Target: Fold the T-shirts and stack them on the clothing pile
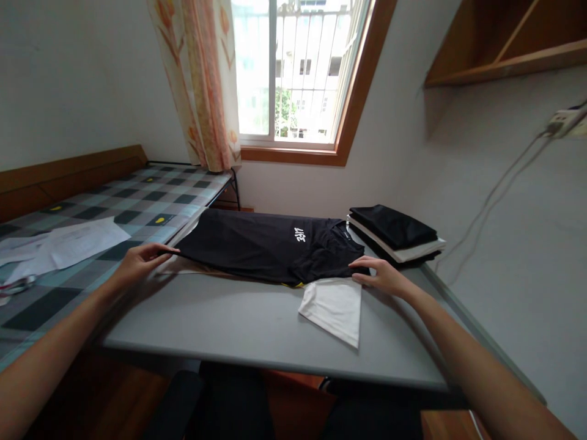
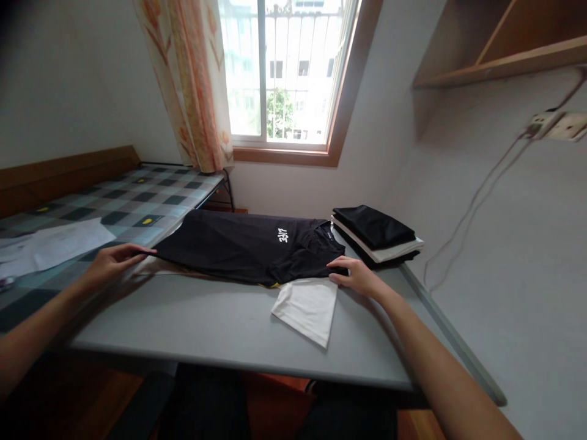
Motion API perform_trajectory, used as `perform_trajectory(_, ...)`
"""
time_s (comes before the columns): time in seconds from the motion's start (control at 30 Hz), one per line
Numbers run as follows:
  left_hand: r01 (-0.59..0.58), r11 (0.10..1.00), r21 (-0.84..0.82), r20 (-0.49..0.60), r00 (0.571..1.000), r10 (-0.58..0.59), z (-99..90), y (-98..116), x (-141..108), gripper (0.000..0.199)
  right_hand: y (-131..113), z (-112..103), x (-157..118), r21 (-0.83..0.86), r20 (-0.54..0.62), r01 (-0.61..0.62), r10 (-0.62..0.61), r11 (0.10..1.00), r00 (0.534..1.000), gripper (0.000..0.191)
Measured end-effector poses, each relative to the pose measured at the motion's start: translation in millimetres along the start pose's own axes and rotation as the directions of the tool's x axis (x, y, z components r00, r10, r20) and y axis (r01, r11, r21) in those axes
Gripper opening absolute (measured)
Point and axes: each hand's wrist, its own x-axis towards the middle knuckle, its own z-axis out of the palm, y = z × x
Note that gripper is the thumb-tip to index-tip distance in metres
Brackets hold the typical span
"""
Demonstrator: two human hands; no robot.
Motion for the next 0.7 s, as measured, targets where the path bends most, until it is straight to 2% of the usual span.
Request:
perform_trajectory(0.13,0.06,0.996,0.067,-0.051,0.997,-0.057,-2.0,2,2,0.067,10,1,-4,0.011,-0.019,0.006,-0.006,1.0,1.0,0.032)
perform_trajectory(0.3,0.007,0.977,0.213,0.023,1.0,-0.012,-6.1,-3,3,0.069,10,2,-5,0.034,-0.04,0.003,-0.002,0.999,0.999,0.031)
perform_trajectory(0.5,0.036,0.981,0.189,0.058,0.997,-0.048,-11.1,-7,3,0.067,2,-1,-10,0.0,-0.075,-0.068,0.068,0.998,0.995,0.037)
perform_trajectory(0.6,0.09,0.984,0.155,0.054,0.994,-0.099,-19.4,-7,-1,0.067,-2,-6,-15,-0.023,-0.043,-0.112,0.111,0.993,0.993,0.039)
perform_trajectory(0.7,0.14,0.986,0.093,0.102,0.983,-0.149,-33.5,-13,-7,0.064,-11,-14,-21,0.004,0.032,-0.126,0.125,0.992,0.992,0.041)
